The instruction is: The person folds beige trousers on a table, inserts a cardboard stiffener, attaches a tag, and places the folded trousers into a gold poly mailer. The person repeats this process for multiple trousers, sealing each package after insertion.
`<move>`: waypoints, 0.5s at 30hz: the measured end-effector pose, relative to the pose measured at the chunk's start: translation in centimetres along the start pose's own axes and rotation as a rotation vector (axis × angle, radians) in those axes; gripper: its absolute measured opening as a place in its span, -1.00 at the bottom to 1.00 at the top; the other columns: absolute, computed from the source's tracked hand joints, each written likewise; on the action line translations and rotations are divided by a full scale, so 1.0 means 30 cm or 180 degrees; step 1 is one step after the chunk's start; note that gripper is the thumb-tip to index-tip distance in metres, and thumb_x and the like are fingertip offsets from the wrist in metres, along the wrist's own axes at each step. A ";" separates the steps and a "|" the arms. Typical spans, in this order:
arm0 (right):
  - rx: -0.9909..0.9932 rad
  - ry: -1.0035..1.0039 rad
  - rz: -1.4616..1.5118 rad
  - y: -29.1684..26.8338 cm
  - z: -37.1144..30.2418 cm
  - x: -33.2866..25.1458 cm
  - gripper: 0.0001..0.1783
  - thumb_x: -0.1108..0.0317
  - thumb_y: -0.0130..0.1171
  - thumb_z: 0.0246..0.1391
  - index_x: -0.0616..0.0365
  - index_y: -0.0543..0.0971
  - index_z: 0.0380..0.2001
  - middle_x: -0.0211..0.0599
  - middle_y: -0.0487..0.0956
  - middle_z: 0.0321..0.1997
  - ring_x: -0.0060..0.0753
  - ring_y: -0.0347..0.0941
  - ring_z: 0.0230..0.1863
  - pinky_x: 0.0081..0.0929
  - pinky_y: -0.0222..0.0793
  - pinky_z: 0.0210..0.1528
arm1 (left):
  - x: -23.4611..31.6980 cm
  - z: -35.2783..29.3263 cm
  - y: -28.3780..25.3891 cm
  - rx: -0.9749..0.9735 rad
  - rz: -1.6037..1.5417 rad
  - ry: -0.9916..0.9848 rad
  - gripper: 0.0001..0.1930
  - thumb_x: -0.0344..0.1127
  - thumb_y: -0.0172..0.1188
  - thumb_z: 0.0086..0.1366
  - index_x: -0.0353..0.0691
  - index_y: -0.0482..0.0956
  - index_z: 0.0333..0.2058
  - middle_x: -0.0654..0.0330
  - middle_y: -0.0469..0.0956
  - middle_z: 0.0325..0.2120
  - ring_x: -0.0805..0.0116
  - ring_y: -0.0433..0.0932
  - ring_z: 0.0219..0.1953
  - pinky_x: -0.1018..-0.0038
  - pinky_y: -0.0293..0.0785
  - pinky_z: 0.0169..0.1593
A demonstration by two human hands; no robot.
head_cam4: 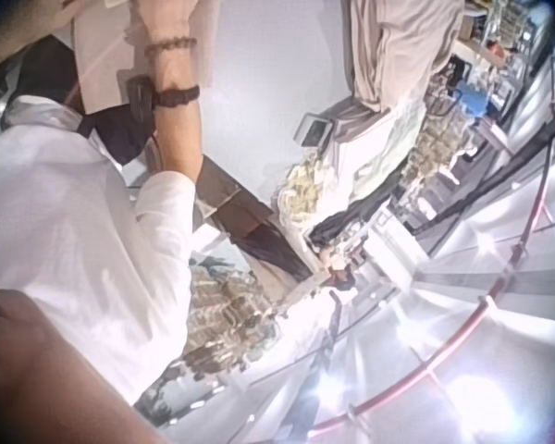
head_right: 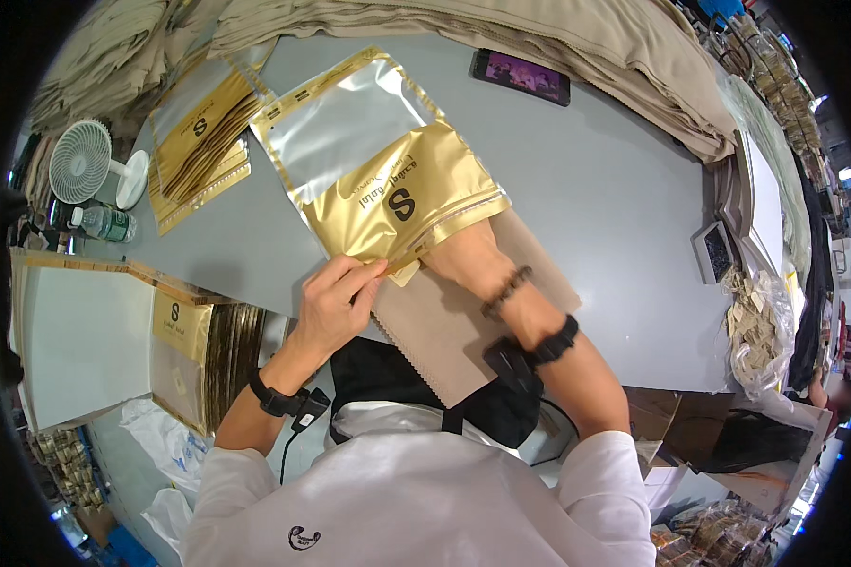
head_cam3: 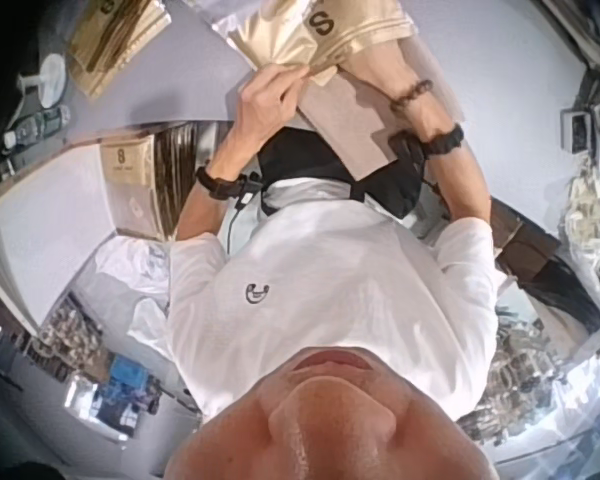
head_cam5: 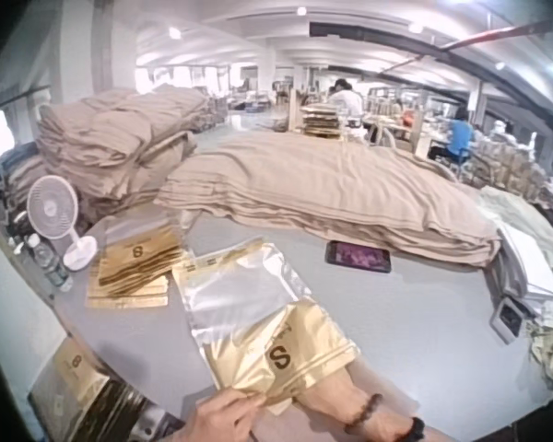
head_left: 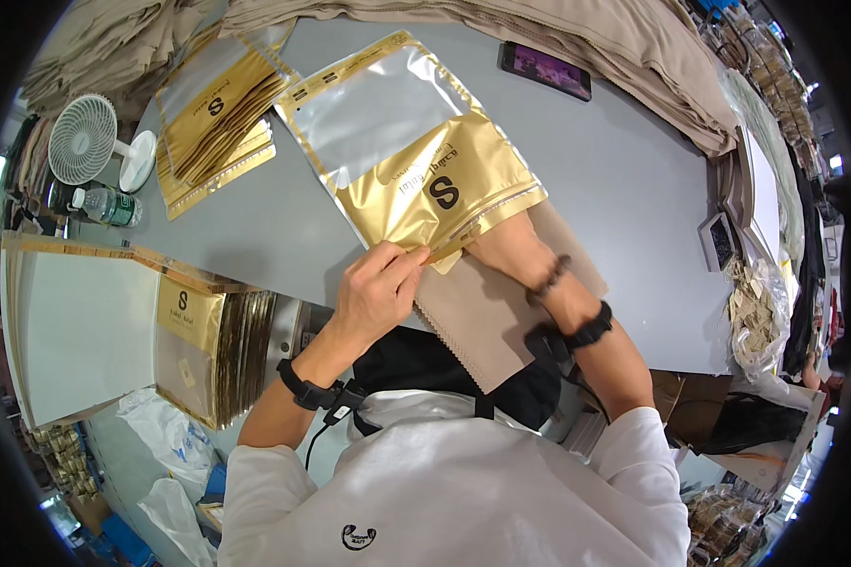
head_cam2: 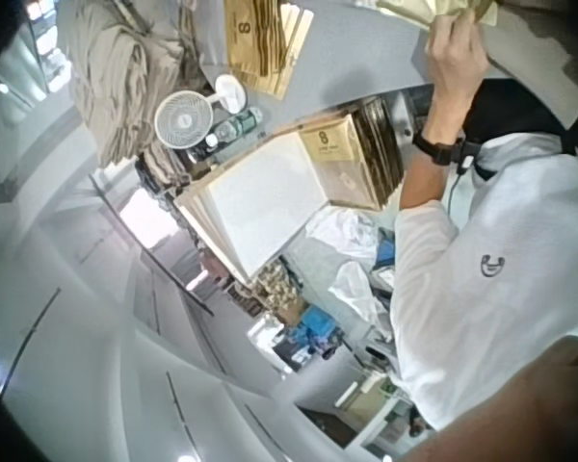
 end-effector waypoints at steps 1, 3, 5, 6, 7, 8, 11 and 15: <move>-0.0208 0.0006 0.0194 -0.016 -0.034 -0.013 -0.55 0.21 0.37 0.11 0.19 0.60 0.03 -0.05 0.62 0.05 0.13 0.51 0.15 0.00 0.40 0.23 | 0.000 -0.002 -0.001 -0.0011 -0.0001 -0.0003 -0.75 -0.52 0.40 0.19 -0.24 0.76 -0.12 0.20 0.54 -0.43 0.21 0.60 -0.43 0.34 0.57 -0.36; 0.0052 -0.0349 -0.0245 -0.108 -0.166 -0.099 -0.56 0.21 0.32 0.20 0.20 0.60 0.08 0.01 0.61 0.14 0.11 0.48 0.25 0.01 0.35 0.35 | -0.006 -0.008 -0.006 0.0017 -0.0005 -0.0042 -0.72 -0.54 0.42 0.19 -0.22 0.77 -0.10 0.19 0.56 -0.43 0.20 0.59 -0.44 0.34 0.54 -0.34; -0.0340 -0.0609 -0.0135 -0.175 -0.322 -0.159 -0.48 0.21 0.32 0.23 0.14 0.56 0.22 -0.01 0.48 0.39 0.06 0.31 0.47 0.05 0.19 0.51 | -0.010 -0.013 -0.005 0.0001 -0.0019 -0.0035 -0.72 -0.53 0.42 0.19 -0.21 0.77 -0.10 0.19 0.55 -0.42 0.20 0.59 -0.44 0.33 0.53 -0.34; -0.0579 -0.0643 -0.0061 -0.192 -0.397 -0.176 -0.45 0.23 0.33 0.22 0.11 0.54 0.25 -0.03 0.45 0.42 0.04 0.28 0.50 0.07 0.14 0.54 | -0.012 -0.016 -0.004 -0.0005 -0.0027 -0.0029 -0.72 -0.53 0.42 0.19 -0.21 0.77 -0.10 0.19 0.55 -0.42 0.20 0.58 -0.44 0.33 0.53 -0.35; -0.0808 -0.0672 0.0016 -0.203 -0.467 -0.186 -0.41 0.25 0.34 0.20 0.09 0.52 0.29 -0.05 0.42 0.45 0.01 0.25 0.52 0.09 0.10 0.56 | -0.016 -0.019 -0.003 -0.0005 -0.0021 -0.0044 -0.72 -0.52 0.43 0.19 -0.21 0.77 -0.09 0.20 0.54 -0.42 0.21 0.58 -0.44 0.33 0.53 -0.35; -0.1100 -0.0701 -0.0029 -0.196 -0.525 -0.186 -0.37 0.27 0.34 0.19 0.07 0.50 0.33 -0.07 0.39 0.49 -0.01 0.22 0.55 0.11 0.06 0.59 | -0.019 -0.020 -0.001 -0.0009 -0.0009 -0.0045 -0.71 -0.51 0.44 0.18 -0.21 0.77 -0.09 0.20 0.54 -0.42 0.22 0.57 -0.44 0.34 0.53 -0.34; -0.0592 -0.0876 -0.0737 -0.170 -0.599 -0.178 -0.34 0.40 0.33 0.13 0.04 0.49 0.34 -0.09 0.39 0.49 -0.02 0.26 0.54 0.12 0.05 0.60 | -0.002 -0.025 0.007 -0.0012 0.0010 0.0210 -0.70 -0.48 0.45 0.18 -0.20 0.76 -0.08 0.22 0.51 -0.43 0.27 0.57 -0.43 0.36 0.55 -0.36; -0.0285 -0.0763 -0.0716 -0.130 -0.615 -0.161 -0.37 0.55 0.22 0.10 0.08 0.54 0.29 -0.05 0.46 0.43 -0.03 0.38 0.45 0.05 0.21 0.53 | 0.044 -0.045 0.017 -0.0309 -0.0042 0.0683 -0.68 -0.46 0.47 0.16 -0.18 0.77 -0.07 0.24 0.53 -0.40 0.30 0.56 -0.40 0.37 0.56 -0.34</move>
Point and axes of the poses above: each hand's wrist, its own z-axis towards the middle knuckle, its own y-axis out of the palm, x = y × z, the point moved 7 cm from there along z, towards the middle knuckle
